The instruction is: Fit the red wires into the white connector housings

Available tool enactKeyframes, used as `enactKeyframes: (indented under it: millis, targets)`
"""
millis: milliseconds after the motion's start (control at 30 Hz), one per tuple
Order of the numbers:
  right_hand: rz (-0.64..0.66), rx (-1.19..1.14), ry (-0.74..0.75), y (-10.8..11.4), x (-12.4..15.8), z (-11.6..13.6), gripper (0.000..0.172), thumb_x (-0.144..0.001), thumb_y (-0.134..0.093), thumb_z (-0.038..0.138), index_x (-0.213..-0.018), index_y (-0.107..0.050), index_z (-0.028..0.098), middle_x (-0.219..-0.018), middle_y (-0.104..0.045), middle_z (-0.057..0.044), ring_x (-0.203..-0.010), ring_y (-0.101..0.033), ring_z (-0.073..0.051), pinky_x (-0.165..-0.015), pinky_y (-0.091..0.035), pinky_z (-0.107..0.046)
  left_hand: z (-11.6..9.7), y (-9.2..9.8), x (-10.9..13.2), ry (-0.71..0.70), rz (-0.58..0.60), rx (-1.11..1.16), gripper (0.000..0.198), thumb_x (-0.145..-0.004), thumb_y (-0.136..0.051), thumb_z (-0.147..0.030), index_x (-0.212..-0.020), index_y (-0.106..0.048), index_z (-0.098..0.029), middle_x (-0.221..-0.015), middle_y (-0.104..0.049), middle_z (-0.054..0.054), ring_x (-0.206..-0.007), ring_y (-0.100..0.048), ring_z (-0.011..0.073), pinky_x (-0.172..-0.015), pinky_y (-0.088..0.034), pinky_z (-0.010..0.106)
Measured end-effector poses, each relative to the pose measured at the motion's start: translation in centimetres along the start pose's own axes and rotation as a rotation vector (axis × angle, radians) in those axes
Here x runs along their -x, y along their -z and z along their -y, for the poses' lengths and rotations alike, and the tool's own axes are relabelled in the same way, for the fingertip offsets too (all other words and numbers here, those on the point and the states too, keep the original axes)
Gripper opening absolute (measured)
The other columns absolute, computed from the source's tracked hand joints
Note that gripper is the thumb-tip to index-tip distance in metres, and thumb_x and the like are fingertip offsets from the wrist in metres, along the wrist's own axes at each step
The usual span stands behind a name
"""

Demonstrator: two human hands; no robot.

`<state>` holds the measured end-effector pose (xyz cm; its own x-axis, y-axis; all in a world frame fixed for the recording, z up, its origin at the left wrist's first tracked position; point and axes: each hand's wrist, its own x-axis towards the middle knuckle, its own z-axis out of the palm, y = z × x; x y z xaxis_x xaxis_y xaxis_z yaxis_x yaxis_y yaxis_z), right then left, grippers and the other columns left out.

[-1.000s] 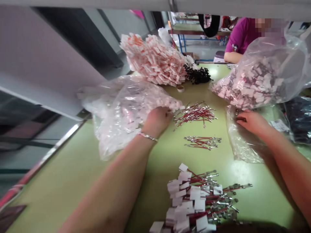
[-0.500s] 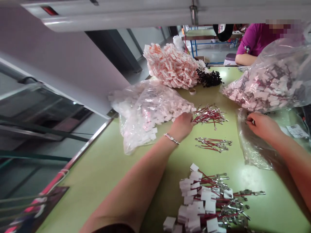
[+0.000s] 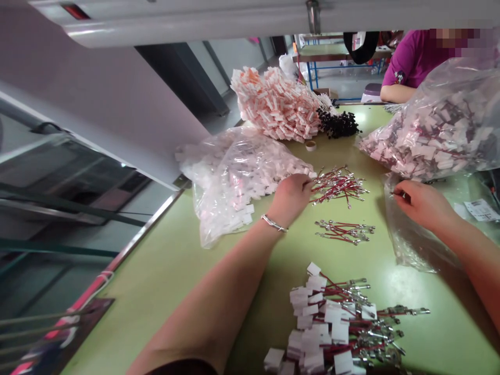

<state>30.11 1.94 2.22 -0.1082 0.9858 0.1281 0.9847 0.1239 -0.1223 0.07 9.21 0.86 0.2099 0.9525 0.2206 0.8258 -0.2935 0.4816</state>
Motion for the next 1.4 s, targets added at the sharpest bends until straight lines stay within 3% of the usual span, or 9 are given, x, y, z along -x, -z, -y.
enactKeyframes:
  millis: [233,400,500,633,700,867,1100,1233,1400]
  targets:
    - [0.001,0.010,0.045,-0.5,0.2,0.3,0.016,-0.084,-0.044,0.028,-0.085,-0.059,0.022,-0.082,-0.065,-0.005,-0.068,-0.056,-0.019,-0.056,-0.033,-0.029,-0.5,-0.7,0.2,0.041,-0.044,0.164,0.024,-0.084,-0.049,-0.031,-0.079,-0.066,-0.015,-0.068,-0.064,0.004,-0.064,-0.055,0.0158,-0.061,-0.041,0.027]
    - [0.024,0.016,0.074,-0.5,0.3,0.6,0.016,-0.086,-0.045,0.028,-0.084,-0.059,0.021,-0.082,-0.064,-0.004,-0.068,-0.055,-0.018,-0.055,-0.032,-0.028,0.0,-1.8,0.6,-0.151,0.077,0.028,0.018,-0.082,-0.056,-0.027,-0.074,-0.071,-0.019,-0.079,-0.069,0.004,-0.076,-0.059,0.0181,-0.071,-0.045,0.030]
    - [0.011,0.021,0.091,-0.4,0.3,0.6,0.016,-0.086,-0.045,0.027,-0.085,-0.060,0.020,-0.083,-0.065,-0.005,-0.067,-0.055,-0.018,-0.055,-0.031,-0.028,0.2,-1.7,0.6,-0.221,0.052,-0.080,0.019,-0.082,-0.057,-0.027,-0.074,-0.073,-0.020,-0.081,-0.069,0.005,-0.083,-0.059,0.0214,-0.079,-0.046,0.034]
    - [0.020,0.018,0.107,-0.5,0.2,0.6,0.017,-0.087,-0.044,0.026,-0.086,-0.060,0.020,-0.083,-0.065,-0.006,-0.066,-0.054,-0.017,-0.056,-0.032,-0.028,-0.5,-1.9,0.5,-0.283,-0.077,-0.090,0.023,-0.085,-0.055,-0.025,-0.100,-0.071,-0.020,-0.098,-0.065,0.008,-0.093,-0.056,0.0234,-0.087,-0.045,0.038]
    - [0.023,0.021,0.106,-0.7,0.1,0.7,0.017,-0.086,-0.045,0.027,-0.087,-0.061,0.020,-0.082,-0.065,-0.005,-0.066,-0.054,-0.017,-0.055,-0.032,-0.028,-1.2,-2.4,0.6,-0.293,-0.064,-0.058,0.028,-0.088,-0.053,-0.026,-0.111,-0.067,-0.020,-0.103,-0.064,0.008,-0.096,-0.055,0.0233,-0.087,-0.046,0.038]
    - [0.059,0.030,0.113,-1.1,0.1,1.3,0.018,-0.086,-0.045,0.027,-0.088,-0.061,0.020,-0.084,-0.065,-0.006,-0.068,-0.056,-0.019,-0.056,-0.033,-0.029,-1.6,-4.4,0.9,-0.394,0.042,-0.085,0.021,-0.090,-0.052,-0.026,-0.093,-0.072,-0.019,-0.089,-0.066,0.008,-0.092,-0.056,0.0230,-0.085,-0.046,0.037]
    - [0.041,0.041,0.117,-1.4,0.3,1.2,0.019,-0.087,-0.044,0.027,-0.089,-0.061,0.020,-0.085,-0.066,-0.006,-0.068,-0.056,-0.019,-0.055,-0.033,-0.030,-1.3,-4.0,1.0,-0.283,-0.223,0.383,0.005,-0.077,-0.067,-0.019,-0.076,-0.073,-0.020,-0.088,-0.070,0.004,-0.087,-0.061,0.0170,-0.083,-0.049,0.032]
    - [0.031,0.025,0.120,-1.3,0.3,1.3,0.018,-0.086,-0.045,0.027,-0.087,-0.062,0.021,-0.083,-0.066,-0.006,-0.065,-0.056,-0.019,-0.054,-0.033,-0.029,-1.5,-3.4,0.7,-0.100,-0.145,0.683,0.007,-0.075,-0.067,-0.023,-0.076,-0.070,-0.018,-0.075,-0.068,0.002,-0.070,-0.060,0.0134,-0.068,-0.049,0.027]
    - [0.023,-0.050,0.112,-1.1,0.3,1.8,0.017,-0.085,-0.047,0.027,-0.087,-0.063,0.022,-0.076,-0.067,-0.006,-0.061,-0.057,-0.020,-0.054,-0.036,-0.031,-1.4,-3.5,0.4,0.029,-0.136,0.777,0.009,-0.071,-0.069,-0.025,-0.073,-0.069,-0.016,-0.068,-0.066,0.001,-0.060,-0.056,0.0106,-0.059,-0.045,0.024]
